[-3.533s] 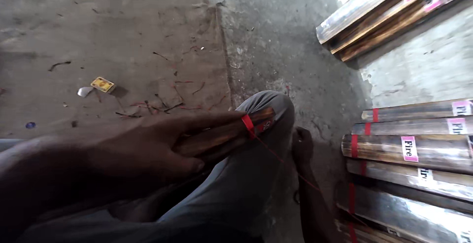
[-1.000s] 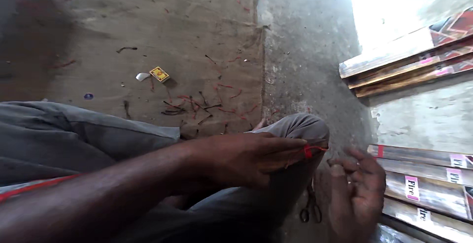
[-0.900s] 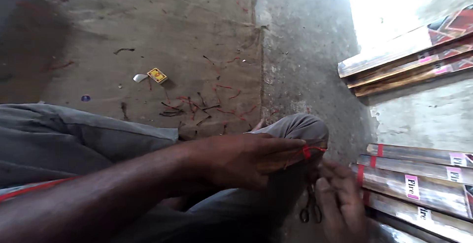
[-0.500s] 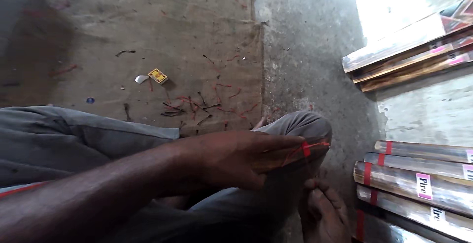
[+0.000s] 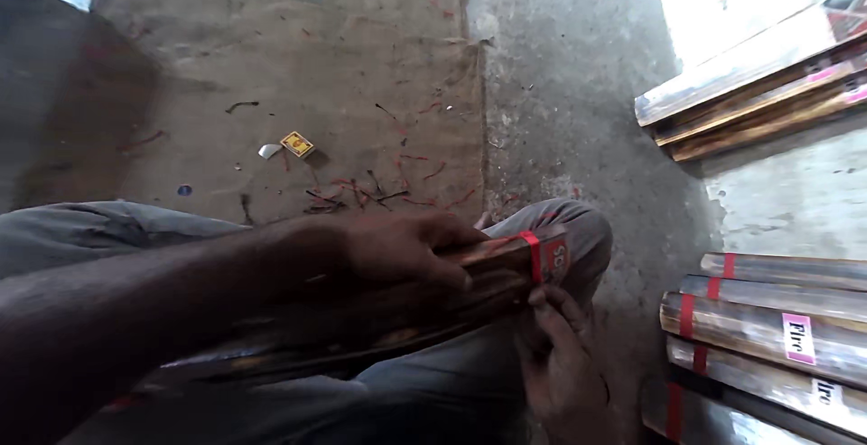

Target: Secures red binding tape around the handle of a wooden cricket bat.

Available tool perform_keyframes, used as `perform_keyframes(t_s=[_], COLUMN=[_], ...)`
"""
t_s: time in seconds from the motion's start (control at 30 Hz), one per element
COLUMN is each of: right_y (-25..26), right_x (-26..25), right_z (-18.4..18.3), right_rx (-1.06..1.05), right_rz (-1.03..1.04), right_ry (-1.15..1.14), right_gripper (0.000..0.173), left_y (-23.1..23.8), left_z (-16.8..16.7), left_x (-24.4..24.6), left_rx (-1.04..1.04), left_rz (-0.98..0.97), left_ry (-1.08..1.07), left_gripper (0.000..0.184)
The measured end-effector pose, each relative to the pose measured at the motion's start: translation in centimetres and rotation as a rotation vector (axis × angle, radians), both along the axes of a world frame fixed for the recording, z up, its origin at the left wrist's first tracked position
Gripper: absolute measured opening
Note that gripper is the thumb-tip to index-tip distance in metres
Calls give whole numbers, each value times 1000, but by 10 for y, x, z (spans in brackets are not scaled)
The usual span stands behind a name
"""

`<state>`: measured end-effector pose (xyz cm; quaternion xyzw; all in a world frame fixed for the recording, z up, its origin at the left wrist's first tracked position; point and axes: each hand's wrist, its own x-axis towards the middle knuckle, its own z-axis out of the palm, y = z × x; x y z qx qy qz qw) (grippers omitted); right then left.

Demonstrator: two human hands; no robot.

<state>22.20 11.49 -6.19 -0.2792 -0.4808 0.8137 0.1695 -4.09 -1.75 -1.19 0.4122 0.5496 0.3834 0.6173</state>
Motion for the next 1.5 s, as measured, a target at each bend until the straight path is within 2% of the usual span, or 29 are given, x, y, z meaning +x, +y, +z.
perform_keyframes(t_s=[0.07, 0.1, 0.2, 0.23, 0.3, 0.4, 0.63, 0.8, 1.03, 1.27, 1.37, 1.5], right_y=[2, 4, 7, 7, 6, 0, -20, -30, -32, -33, -33, -32], right_x=[-4, -7, -12, -14, -15, -10, 28, 41, 39, 37, 31, 17], right_z=[-1, 1, 5, 7, 8, 15, 9, -5, -18, -19, -14, 11], right_rx=[-18, -30, -84, -87, -64, -24, -39, -211, -383, -367, -303, -199], right_rz=[-8, -16, -5, -8, -21, -56, -101, -135, -132, -143, -106, -82], right_ry=[-49, -69, -100, -115, -137, -211, -228, -119, -115, -81, -22, 105], right_gripper=[17, 18, 19, 19, 22, 22, 23, 22, 19, 19, 18, 14], left_y=[1, -1, -9, -11, -16, -16, -17, -11, -7, -6, -1, 0], left_z=[-15, -15, 3, 7, -4, -34, -34, -27, -21, -17, -5, 32], left_x=[-5, -3, 49, 74, 120, 134, 127, 125, 117, 109, 91, 63], left_rx=[36, 78, 190, 239, 245, 191, 197, 170, 176, 170, 156, 41], left_rz=[48, 103, 303, 342, 321, 214, 142, 114, 102, 111, 114, 27], left_ry=[-10, 141, 1076, 1248, 1489, 1701, 1732, 1701, 1501, 1481, 1351, 1027], left_gripper=[39, 41, 48, 53, 67, 64, 59, 57, 71, 64, 58, 82])
